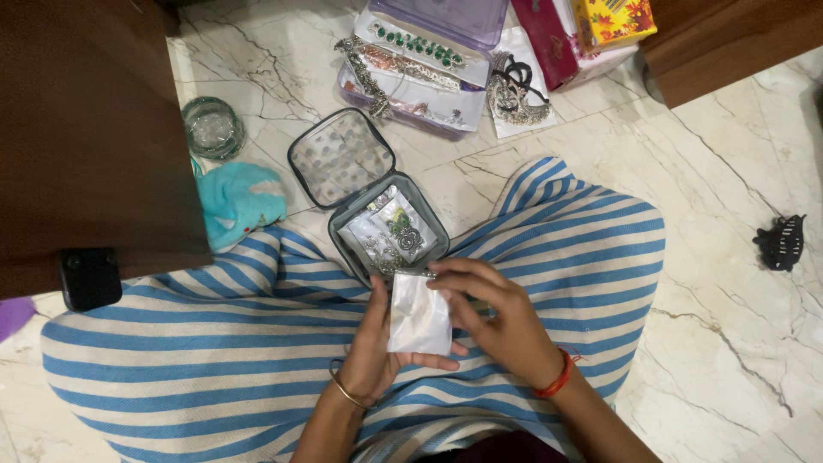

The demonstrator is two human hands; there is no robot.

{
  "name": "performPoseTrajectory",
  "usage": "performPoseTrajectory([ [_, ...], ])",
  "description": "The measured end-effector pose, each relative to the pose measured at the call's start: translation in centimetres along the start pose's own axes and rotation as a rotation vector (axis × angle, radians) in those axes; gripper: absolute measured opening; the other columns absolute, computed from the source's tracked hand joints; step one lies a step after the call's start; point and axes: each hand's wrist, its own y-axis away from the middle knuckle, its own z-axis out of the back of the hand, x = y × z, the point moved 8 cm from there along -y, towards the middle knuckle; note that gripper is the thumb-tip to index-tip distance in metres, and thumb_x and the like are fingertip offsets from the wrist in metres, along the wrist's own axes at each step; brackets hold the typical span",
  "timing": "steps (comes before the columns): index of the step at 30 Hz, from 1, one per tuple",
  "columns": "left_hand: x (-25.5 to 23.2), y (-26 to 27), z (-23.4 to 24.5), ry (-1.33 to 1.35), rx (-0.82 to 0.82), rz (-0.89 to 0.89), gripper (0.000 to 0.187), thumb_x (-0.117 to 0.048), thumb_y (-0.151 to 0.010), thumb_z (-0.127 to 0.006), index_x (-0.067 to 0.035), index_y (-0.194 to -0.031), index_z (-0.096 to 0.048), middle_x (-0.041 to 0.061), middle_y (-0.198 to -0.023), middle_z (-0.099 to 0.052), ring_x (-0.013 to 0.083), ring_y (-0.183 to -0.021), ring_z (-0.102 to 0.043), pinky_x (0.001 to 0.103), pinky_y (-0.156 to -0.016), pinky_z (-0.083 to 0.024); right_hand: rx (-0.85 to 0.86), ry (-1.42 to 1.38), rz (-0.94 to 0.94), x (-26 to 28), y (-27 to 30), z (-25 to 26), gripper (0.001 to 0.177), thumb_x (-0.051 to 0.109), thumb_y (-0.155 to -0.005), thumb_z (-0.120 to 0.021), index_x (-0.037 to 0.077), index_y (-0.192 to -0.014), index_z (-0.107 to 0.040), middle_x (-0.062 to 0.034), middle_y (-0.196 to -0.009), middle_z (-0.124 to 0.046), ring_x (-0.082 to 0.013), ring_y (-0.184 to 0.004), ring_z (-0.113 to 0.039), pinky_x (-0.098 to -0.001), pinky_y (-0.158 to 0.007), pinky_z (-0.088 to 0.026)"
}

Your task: The person sits on the floor and organizes jewelry by removing items from a small transparent case and placing them into a larger purple case. They handle bangles, necklaces, and earrings, transferring them between containers.

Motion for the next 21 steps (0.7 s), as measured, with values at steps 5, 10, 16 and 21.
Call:
performPoseTrajectory([
  [5, -0.4, -0.7, 1.1, -0.158, -0.121, -0.018, 0.081, -0.065, -0.102, -0.029, 0.005, -0.135, -0.054, 0.022, -0.104, -0.069, 0.0346, -0.086, -0.073, 0.045, -0.07, -0.065, 0.022, 0.1, 0.03, 1.1, -0.2, -0.5, 0.029, 0.012, -0.09, -0.07, 0.006, -0.119, -0.072, -0.01, -0.136, -0.065, -0.0259, -0.124, -0.063, -0.0342, -0.094, -0.057],
  [10, -2.0, -0.8, 1.2, -0.603, -0.313, -0.295, 0.078, -0.059, -0.098, -0.024, -0.008, -0.156, -0.031, 0.014, -0.142, -0.051, 0.0275, -0.117, -0.065, 0.039, -0.086, -0.062, -0.058, 0.076, 0.04, 0.2, -0.1, -1.5, 0.035, 0.02, -0.102, -0.063, 0.003, -0.132, -0.069, -0.0128, -0.138, -0.066, -0.0237, -0.13, -0.061, -0.0332, -0.108, -0.048],
  [16, -4.0, 0.6, -1.6, -1.299, -0.461, -0.581, 0.063, -0.041, -0.115, -0.019, -0.005, -0.166, -0.027, 0.021, -0.136, -0.052, 0.0325, -0.112, -0.048, 0.041, -0.108, -0.038, -0.057, -0.63, -0.155, -2.9, 0.1, -4.3, 0.045, 0.019, -0.102, -0.06, 0.0, -0.142, -0.05, -0.0091, -0.128, -0.066, -0.0128, -0.12, -0.062, -0.0265, -0.099, -0.051],
  [21, -4.0, 1.3, 0.3, -1.053, -0.379, -0.355, 0.061, -0.023, -0.101, -0.051, -0.017, -0.16, -0.034, 0.016, -0.116, -0.068, 0.0198, -0.094, -0.07, 0.03, -0.086, -0.057, -0.069, -0.413, -0.396, -7.3, -0.1, -2.8, 0.031, 0.018, -0.099, -0.064, 0.0, -0.123, -0.068, -0.0086, -0.101, -0.077, -0.0138, -0.086, -0.07, -0.0273, -0.075, -0.057],
])
